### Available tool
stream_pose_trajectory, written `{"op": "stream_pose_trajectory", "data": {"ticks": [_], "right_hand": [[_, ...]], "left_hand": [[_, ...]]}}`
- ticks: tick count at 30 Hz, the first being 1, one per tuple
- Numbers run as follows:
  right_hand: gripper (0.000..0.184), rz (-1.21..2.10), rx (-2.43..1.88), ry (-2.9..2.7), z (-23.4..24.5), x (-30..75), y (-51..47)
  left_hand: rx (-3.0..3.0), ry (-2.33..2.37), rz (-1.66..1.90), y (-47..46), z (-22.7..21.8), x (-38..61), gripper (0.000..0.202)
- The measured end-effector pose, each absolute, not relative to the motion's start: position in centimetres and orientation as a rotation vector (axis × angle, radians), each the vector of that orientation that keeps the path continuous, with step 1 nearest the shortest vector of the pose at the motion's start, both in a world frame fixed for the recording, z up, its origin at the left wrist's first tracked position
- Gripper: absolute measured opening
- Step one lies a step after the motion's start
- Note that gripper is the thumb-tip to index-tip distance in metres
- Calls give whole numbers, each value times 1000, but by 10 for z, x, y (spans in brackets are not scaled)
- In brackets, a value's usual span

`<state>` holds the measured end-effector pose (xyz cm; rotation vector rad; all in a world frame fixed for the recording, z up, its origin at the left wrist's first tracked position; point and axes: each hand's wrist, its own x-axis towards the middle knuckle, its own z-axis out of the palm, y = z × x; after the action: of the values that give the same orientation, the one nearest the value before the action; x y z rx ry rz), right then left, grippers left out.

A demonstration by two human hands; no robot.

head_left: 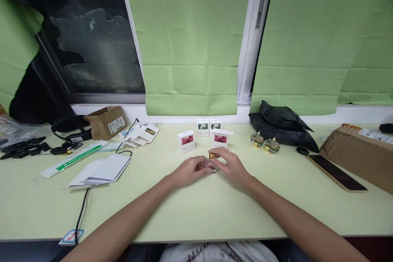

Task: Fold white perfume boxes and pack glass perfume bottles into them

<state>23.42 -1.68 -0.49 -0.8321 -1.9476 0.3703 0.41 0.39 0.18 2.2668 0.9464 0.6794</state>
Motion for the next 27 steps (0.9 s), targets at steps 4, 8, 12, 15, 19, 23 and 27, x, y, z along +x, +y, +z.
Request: {"op": "stream_pose_trajectory", "data": {"ticks": [4,8,12,15,19,23,27], "right_hand": [[28,413,-835,-1926,-7,237,-15],[28,423,-807,-1933,-8,238,-14],[28,418,-777,-1937,-10,238,-12],[29,418,-779,-1933,-10,238,-11],[30,437,-780,-1930,-10,239,-11],[29,450,-785,-1919,-9,239,-11],[28,451,-782,-1918,-9,239,-11]], "left_hand": [[2270,964,657,5,1,4,40],[2270,962,644,5,2,4,41],[2277,957,648,4,3,4,39],[2279,962,650,4,3,4,39],[2277,960,653,4,2,4,39],[2289,965,657,4,3,4,39],[2289,962,654,5,3,4,37]]}}
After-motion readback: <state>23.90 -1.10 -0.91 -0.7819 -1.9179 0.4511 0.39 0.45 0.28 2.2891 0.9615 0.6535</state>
